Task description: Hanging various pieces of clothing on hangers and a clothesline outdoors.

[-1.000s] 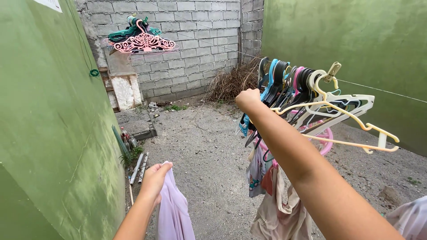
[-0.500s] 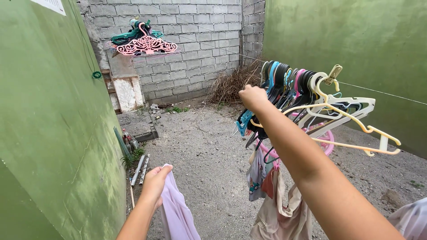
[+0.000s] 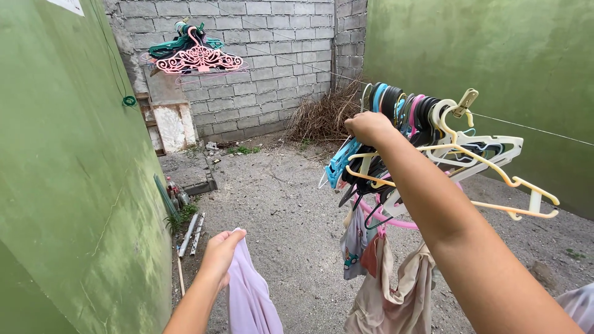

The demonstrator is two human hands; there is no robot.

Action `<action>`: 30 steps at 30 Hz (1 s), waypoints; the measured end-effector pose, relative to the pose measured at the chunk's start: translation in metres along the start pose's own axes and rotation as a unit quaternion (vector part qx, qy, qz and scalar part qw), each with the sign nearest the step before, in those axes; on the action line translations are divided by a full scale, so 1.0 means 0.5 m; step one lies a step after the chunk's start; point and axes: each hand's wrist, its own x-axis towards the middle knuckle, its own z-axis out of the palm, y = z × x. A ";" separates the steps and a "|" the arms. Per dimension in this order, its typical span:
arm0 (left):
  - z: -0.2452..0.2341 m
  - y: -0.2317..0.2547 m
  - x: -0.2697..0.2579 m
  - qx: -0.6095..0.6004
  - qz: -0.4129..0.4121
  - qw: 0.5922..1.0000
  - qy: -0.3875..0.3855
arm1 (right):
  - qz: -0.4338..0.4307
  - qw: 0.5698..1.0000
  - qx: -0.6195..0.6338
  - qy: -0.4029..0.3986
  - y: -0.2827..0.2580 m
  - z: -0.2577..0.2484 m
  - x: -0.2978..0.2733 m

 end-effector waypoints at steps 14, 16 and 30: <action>0.003 0.012 -0.014 -0.023 -0.002 1.000 0.005 | 0.034 0.997 -0.059 -0.040 -0.032 -0.040 -0.006; 0.005 0.012 -0.011 -0.024 -0.002 1.000 0.009 | 0.037 0.997 -0.053 -0.045 -0.033 -0.055 -0.006; -0.008 -0.011 0.015 -0.005 0.000 1.000 0.024 | 0.118 0.984 -0.052 -0.126 -0.057 -0.062 0.017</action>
